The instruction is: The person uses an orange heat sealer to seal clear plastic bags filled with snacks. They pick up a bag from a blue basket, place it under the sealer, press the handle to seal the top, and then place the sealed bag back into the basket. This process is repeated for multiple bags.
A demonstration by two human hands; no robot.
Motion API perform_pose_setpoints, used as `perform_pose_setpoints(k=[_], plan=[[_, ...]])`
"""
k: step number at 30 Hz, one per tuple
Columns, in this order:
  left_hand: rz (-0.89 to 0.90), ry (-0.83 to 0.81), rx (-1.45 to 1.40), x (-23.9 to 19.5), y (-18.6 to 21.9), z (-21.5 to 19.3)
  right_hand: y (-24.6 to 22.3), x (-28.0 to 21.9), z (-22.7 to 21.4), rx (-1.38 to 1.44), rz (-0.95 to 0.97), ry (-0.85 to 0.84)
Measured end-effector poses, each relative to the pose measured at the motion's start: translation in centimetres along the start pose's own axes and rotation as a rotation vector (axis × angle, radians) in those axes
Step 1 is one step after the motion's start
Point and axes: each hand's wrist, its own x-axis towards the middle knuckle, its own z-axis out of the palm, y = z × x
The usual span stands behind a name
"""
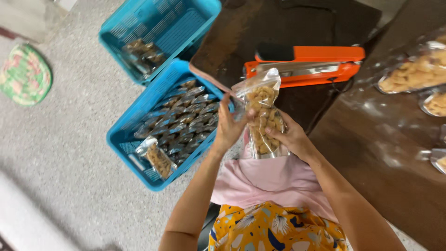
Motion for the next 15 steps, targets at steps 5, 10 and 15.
perform_pose_setpoints(k=[5, 10, 15], plan=[[-0.409, -0.040, -0.559, -4.7, -3.2, -1.3, 0.4, 2.7, 5.1, -0.412, -0.168, -0.061], [-0.496, 0.155, -0.600, -5.8, -7.4, -5.4, 1.4, 6.1, 9.8, -0.052, 0.094, -0.311], [-0.308, 0.391, -0.386, -7.0, -18.3, -10.9, 2.7, 7.1, 9.2, -0.434, 0.101, -0.345]])
